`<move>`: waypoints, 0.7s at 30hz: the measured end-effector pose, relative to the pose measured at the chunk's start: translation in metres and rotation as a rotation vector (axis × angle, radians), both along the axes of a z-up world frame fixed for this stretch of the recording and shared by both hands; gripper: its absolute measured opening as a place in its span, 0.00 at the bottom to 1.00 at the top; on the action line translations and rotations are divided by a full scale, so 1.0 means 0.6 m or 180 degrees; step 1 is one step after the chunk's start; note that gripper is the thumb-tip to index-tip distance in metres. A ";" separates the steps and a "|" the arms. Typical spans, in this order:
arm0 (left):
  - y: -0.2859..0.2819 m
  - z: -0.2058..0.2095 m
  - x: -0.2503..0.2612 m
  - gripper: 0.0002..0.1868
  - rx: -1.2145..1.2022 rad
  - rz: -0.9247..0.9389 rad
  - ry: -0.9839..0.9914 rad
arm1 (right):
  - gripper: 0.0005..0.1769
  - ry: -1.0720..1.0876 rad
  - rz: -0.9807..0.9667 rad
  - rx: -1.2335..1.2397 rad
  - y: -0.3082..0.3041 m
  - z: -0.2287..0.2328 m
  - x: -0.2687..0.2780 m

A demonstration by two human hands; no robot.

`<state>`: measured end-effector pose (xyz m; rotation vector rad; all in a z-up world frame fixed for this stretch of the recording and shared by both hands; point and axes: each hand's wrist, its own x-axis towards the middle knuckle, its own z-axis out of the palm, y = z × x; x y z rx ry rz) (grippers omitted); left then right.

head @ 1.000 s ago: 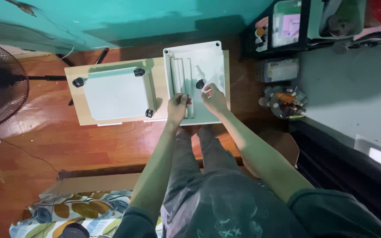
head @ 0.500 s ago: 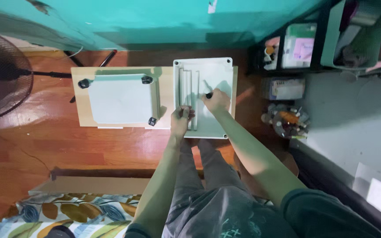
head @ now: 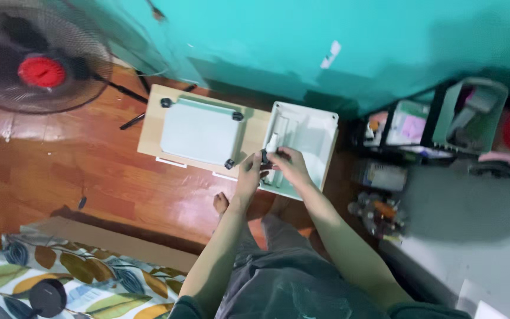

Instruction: The person assembles a modular plastic storage unit by stacking translucent trays, inserting black corner connectors, and attaching white vertical support rods. The person handles trays and connectors one at a time, aligning and pressing parts together on a wooden table.

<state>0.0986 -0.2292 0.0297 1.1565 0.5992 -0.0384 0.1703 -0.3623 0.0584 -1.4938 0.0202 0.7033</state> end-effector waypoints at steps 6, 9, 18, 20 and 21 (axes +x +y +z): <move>0.087 0.117 -0.092 0.21 -0.0619 0.0492 -0.0048 | 0.11 -0.0775 0.0985 -0.0242 0.081 0.070 -0.044; 0.139 0.153 -0.126 0.21 -0.0627 0.0832 -0.0183 | 0.17 -0.0838 0.1048 0.0061 0.136 0.108 -0.063; 0.308 0.165 -0.233 0.23 0.0089 0.1200 -0.0430 | 0.14 -0.1040 0.0931 0.0123 0.302 0.141 -0.132; 0.345 0.167 -0.255 0.22 0.0132 0.1201 -0.0432 | 0.13 -0.1030 0.0921 0.0045 0.343 0.142 -0.149; 0.362 0.165 -0.267 0.22 0.0107 0.1200 -0.0466 | 0.13 -0.0994 0.0914 -0.0019 0.359 0.140 -0.161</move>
